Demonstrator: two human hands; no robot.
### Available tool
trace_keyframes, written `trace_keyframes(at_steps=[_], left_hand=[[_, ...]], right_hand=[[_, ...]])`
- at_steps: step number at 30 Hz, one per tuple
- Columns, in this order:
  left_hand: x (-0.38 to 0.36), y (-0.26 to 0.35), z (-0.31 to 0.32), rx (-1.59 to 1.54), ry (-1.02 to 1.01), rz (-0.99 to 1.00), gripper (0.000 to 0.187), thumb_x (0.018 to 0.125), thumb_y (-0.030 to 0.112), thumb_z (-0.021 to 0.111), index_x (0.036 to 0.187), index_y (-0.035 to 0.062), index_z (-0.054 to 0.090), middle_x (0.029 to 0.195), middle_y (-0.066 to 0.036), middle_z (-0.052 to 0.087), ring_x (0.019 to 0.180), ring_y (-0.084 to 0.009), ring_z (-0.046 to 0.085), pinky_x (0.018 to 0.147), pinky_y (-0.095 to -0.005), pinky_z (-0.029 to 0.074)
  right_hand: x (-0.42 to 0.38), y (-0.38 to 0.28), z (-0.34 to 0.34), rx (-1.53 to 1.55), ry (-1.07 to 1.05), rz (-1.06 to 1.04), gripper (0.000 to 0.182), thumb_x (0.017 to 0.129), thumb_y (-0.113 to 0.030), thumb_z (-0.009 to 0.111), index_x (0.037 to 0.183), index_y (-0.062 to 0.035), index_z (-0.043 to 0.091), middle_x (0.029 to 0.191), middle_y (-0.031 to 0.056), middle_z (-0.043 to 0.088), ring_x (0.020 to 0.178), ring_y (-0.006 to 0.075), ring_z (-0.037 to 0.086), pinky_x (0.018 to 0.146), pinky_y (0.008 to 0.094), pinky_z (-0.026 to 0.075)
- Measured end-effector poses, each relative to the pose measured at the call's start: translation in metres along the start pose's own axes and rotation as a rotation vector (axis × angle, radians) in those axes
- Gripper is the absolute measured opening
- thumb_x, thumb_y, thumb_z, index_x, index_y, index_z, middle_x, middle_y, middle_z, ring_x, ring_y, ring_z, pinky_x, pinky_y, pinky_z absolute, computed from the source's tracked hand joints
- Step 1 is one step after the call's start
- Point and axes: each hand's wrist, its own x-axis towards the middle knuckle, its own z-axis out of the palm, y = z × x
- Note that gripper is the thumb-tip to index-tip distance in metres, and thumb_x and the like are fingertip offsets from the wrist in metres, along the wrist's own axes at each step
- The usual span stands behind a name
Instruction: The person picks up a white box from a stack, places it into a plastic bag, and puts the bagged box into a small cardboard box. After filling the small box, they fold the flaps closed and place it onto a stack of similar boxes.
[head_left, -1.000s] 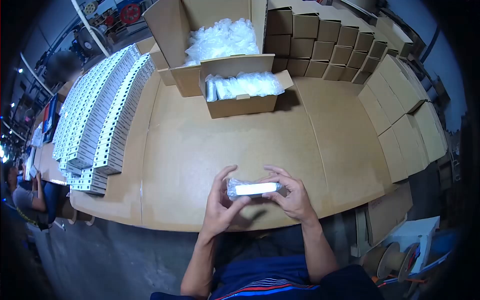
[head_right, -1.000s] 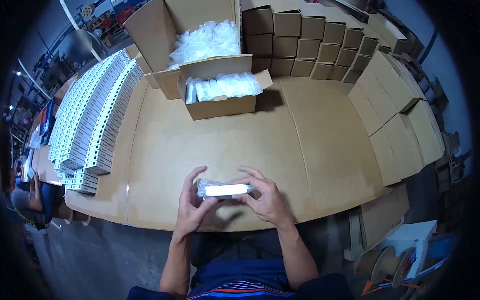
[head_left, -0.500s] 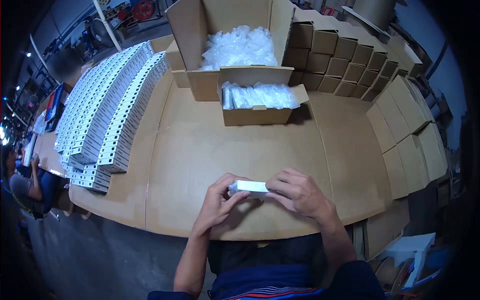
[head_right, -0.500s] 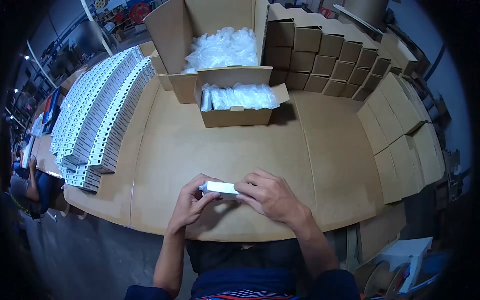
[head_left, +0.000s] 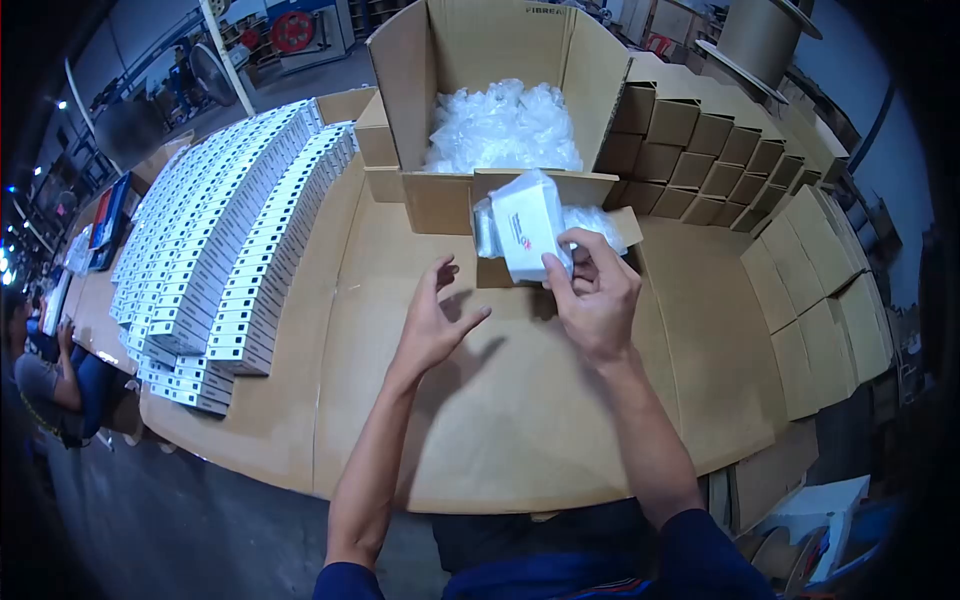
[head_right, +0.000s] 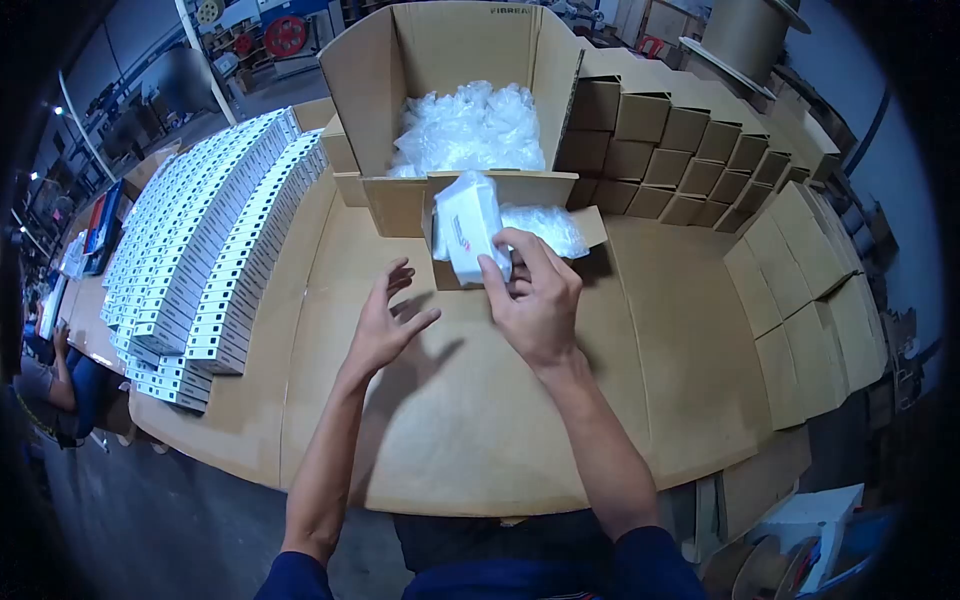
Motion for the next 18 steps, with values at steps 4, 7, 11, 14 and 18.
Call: trace_keyframes(at_steps=[4,7,11,14,18], left_hand=[[0.049,-0.024,0.01,0.168,0.017,0.114,0.121,0.068,0.025,0.097,0.159,-0.0007,0.023,0.154,-0.024,0.042,0.143,-0.0371,0.044,0.116,-0.0482,0.044],[0.076,-0.05,0.02,0.105,-0.025,0.155,0.136,0.06,0.032,0.101,0.159,-0.0084,0.016,0.153,-0.029,0.041,0.143,-0.0391,0.044,0.119,-0.0438,0.039],[0.1,-0.062,0.031,-0.128,-0.097,0.3,0.133,0.058,0.027,0.102,0.158,-0.0061,0.02,0.147,-0.025,0.048,0.136,-0.0357,0.051,0.115,-0.0431,0.042],[0.106,-0.049,0.032,-0.205,-0.101,0.264,0.121,0.06,0.021,0.1,0.155,-0.0032,0.027,0.144,-0.024,0.05,0.133,-0.0356,0.053,0.113,-0.0427,0.043],[0.112,-0.047,0.037,-0.059,-0.047,0.241,0.112,0.062,0.019,0.098,0.151,-0.0011,0.032,0.141,-0.023,0.051,0.131,-0.0352,0.054,0.111,-0.0429,0.045]], right_hand=[[0.012,0.013,0.039,-0.2,0.041,-0.071,0.035,0.089,0.001,0.074,0.123,-0.002,0.068,0.098,0.0148,0.07,0.071,0.0196,0.069,0.058,0.0322,0.062],[0.008,0.026,0.055,-0.302,0.02,-0.108,0.039,0.087,0.0,0.075,0.125,-0.0014,0.068,0.097,0.0187,0.07,0.074,0.0309,0.072,0.059,0.0369,0.06],[0.01,0.032,0.06,-0.422,-0.055,-0.08,0.036,0.085,0.0,0.076,0.121,0.0025,0.07,0.094,0.021,0.071,0.07,0.0316,0.07,0.062,0.0393,0.057],[0.017,0.022,0.067,-0.513,-0.124,-0.041,0.038,0.084,-0.001,0.074,0.122,0.0021,0.069,0.092,0.0224,0.069,0.076,0.0395,0.069,0.069,0.0455,0.057],[0.023,0.03,0.082,-0.635,-0.208,0.066,0.037,0.085,-0.005,0.072,0.121,0.0018,0.069,0.092,0.0229,0.067,0.076,0.0434,0.068,0.07,0.0501,0.056]])
